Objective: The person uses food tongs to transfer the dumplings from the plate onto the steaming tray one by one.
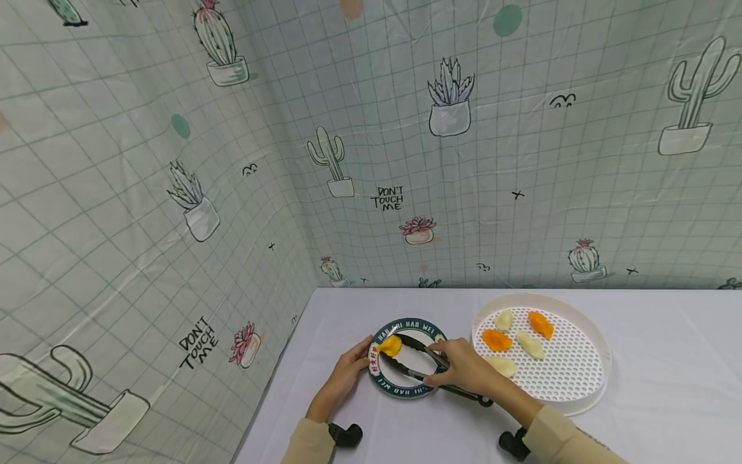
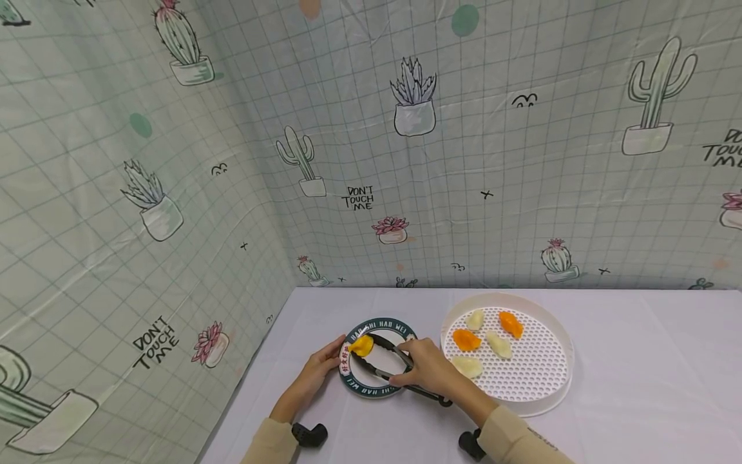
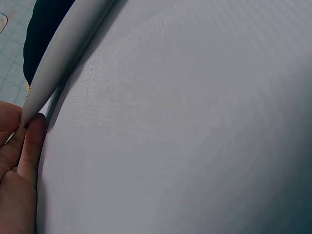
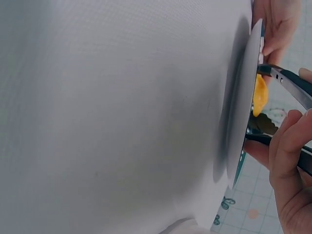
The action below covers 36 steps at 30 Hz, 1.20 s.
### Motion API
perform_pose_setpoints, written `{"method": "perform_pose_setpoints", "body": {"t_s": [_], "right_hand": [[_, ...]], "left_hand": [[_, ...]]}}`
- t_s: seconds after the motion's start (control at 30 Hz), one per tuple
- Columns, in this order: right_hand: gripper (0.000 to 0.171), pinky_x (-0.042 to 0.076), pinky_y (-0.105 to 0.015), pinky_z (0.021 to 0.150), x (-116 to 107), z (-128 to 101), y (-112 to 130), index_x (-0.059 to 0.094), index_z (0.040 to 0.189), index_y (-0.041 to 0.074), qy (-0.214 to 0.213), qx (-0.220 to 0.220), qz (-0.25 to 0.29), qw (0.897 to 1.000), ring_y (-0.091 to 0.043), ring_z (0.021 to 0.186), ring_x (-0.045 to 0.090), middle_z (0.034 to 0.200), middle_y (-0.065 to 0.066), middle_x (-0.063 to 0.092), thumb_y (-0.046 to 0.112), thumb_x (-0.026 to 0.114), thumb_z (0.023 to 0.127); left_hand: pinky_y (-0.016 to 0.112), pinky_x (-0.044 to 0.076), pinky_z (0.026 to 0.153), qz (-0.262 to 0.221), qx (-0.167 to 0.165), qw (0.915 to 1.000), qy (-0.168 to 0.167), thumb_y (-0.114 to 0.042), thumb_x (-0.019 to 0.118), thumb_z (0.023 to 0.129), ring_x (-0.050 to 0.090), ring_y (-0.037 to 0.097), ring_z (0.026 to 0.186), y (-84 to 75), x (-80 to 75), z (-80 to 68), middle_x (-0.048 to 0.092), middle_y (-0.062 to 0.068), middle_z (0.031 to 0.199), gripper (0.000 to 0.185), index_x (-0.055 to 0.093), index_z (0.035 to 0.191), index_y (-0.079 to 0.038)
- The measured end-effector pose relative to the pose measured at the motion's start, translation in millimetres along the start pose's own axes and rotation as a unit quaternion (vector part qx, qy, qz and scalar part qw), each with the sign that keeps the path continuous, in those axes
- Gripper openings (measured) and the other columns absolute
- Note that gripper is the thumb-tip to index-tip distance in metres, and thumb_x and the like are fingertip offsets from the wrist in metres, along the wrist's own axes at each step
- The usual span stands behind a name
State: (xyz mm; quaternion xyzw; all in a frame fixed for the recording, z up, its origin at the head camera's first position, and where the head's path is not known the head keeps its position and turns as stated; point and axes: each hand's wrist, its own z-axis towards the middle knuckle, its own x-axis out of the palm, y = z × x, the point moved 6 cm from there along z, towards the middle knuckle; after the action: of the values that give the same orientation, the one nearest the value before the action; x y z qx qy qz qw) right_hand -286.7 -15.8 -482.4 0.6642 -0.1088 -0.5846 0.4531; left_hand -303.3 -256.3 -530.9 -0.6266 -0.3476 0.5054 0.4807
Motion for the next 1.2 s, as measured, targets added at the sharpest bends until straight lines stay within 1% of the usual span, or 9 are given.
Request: {"method": "perform_pose_setpoints", "body": {"t_s": [0.23, 0.3, 0.4, 0.47, 0.53, 0.67, 0.87, 1.07, 1.2], "right_hand": [[0.065, 0.036, -0.022, 0.052, -2, -1, 0, 0.066, 0.122, -0.008, -0.007, -0.005, 0.002, 1.0, -0.014, 0.067, 0.046, 0.072, -0.001, 0.054, 0.027, 0.088, 0.074], [0.064, 0.035, -0.022, 0.052, -3, -2, 0, 0.066, 0.122, -0.009, -0.008, -0.005, 0.007, 1.0, -0.014, 0.066, 0.046, 0.071, -0.001, 0.054, 0.027, 0.088, 0.074], [0.064, 0.037, -0.023, 0.053, -4, -3, 0, 0.066, 0.122, -0.009, -0.009, 0.0, 0.018, 1.0, -0.015, 0.069, 0.047, 0.075, -0.002, 0.057, 0.026, 0.088, 0.074], [0.064, 0.041, -0.023, 0.054, -5, -4, -1, 0.066, 0.122, -0.008, -0.011, 0.007, 0.019, 1.0, -0.016, 0.072, 0.049, 0.08, -0.001, 0.06, 0.026, 0.088, 0.073], [0.064, 0.043, -0.024, 0.056, -6, -5, -2, 0.067, 0.122, -0.007, -0.014, 0.013, 0.019, 1.0, -0.017, 0.075, 0.05, 0.084, -0.002, 0.062, 0.027, 0.089, 0.073], [0.063, 0.043, -0.024, 0.056, -9, -7, -3, 0.067, 0.122, -0.006, -0.017, 0.019, 0.017, 1.0, -0.016, 0.075, 0.05, 0.085, -0.001, 0.063, 0.027, 0.089, 0.073], [0.064, 0.042, -0.024, 0.054, -13, -11, -2, 0.065, 0.122, -0.01, -0.015, 0.009, 0.027, 0.999, -0.016, 0.073, 0.049, 0.084, -0.003, 0.064, 0.025, 0.088, 0.073], [0.063, 0.046, -0.024, 0.057, -18, -17, -1, 0.065, 0.123, -0.009, -0.013, 0.004, 0.038, 0.999, -0.017, 0.076, 0.052, 0.087, -0.005, 0.066, 0.026, 0.087, 0.075], [0.063, 0.046, -0.024, 0.054, -22, -23, 1, 0.065, 0.123, -0.01, -0.012, -0.004, 0.05, 0.999, -0.017, 0.073, 0.052, 0.084, -0.005, 0.065, 0.025, 0.086, 0.076]], "left_hand": [[0.051, 0.025, 0.116, 0.001, 0.004, 1.0, 0.003, 0.0, 0.042, 0.1, 0.031, 0.039, 0.144, 1.6, 1.0, 2.2, 0.033, 0.024, 0.156, 0.052, 0.034, 0.151, 0.006], [0.05, 0.025, 0.117, -0.002, 0.0, 1.0, 0.002, -0.001, 0.043, 0.1, 0.031, 0.038, 0.144, 2.2, 0.8, 2.9, 0.033, 0.023, 0.156, 0.052, 0.035, 0.151, 0.005], [0.051, 0.025, 0.117, -0.002, 0.003, 1.0, 0.001, -0.001, 0.043, 0.1, 0.031, 0.039, 0.144, 1.6, 0.4, 3.2, 0.033, 0.023, 0.156, 0.051, 0.035, 0.151, 0.006], [0.05, 0.024, 0.117, -0.003, 0.0, 1.0, -0.002, -0.001, 0.044, 0.1, 0.03, 0.038, 0.144, 1.2, 0.1, 2.8, 0.033, 0.022, 0.157, 0.051, 0.036, 0.151, 0.005], [0.051, 0.024, 0.117, -0.004, 0.006, 1.0, -0.001, 0.0, 0.044, 0.1, 0.03, 0.039, 0.144, -0.2, 0.0, 2.3, 0.033, 0.023, 0.156, 0.051, 0.036, 0.15, 0.006], [0.052, 0.025, 0.117, -0.009, 0.01, 0.9999, -0.002, 0.002, 0.044, 0.1, 0.03, 0.039, 0.144, -1.1, -0.1, 1.9, 0.032, 0.024, 0.156, 0.051, 0.035, 0.15, 0.008], [0.052, 0.024, 0.117, -0.009, 0.007, 0.9999, -0.005, 0.002, 0.044, 0.099, 0.03, 0.039, 0.144, 0.6, 0.3, 2.0, 0.033, 0.025, 0.156, 0.051, 0.035, 0.149, 0.008], [0.052, 0.023, 0.117, -0.005, 0.008, 0.9999, -0.006, 0.002, 0.044, 0.099, 0.03, 0.04, 0.144, 1.6, 0.7, 2.7, 0.032, 0.025, 0.156, 0.051, 0.036, 0.149, 0.009], [0.052, 0.022, 0.117, -0.007, 0.003, 0.9999, -0.007, 0.003, 0.044, 0.098, 0.029, 0.04, 0.144, 2.6, 1.0, 1.5, 0.032, 0.025, 0.156, 0.052, 0.036, 0.149, 0.008]]}}
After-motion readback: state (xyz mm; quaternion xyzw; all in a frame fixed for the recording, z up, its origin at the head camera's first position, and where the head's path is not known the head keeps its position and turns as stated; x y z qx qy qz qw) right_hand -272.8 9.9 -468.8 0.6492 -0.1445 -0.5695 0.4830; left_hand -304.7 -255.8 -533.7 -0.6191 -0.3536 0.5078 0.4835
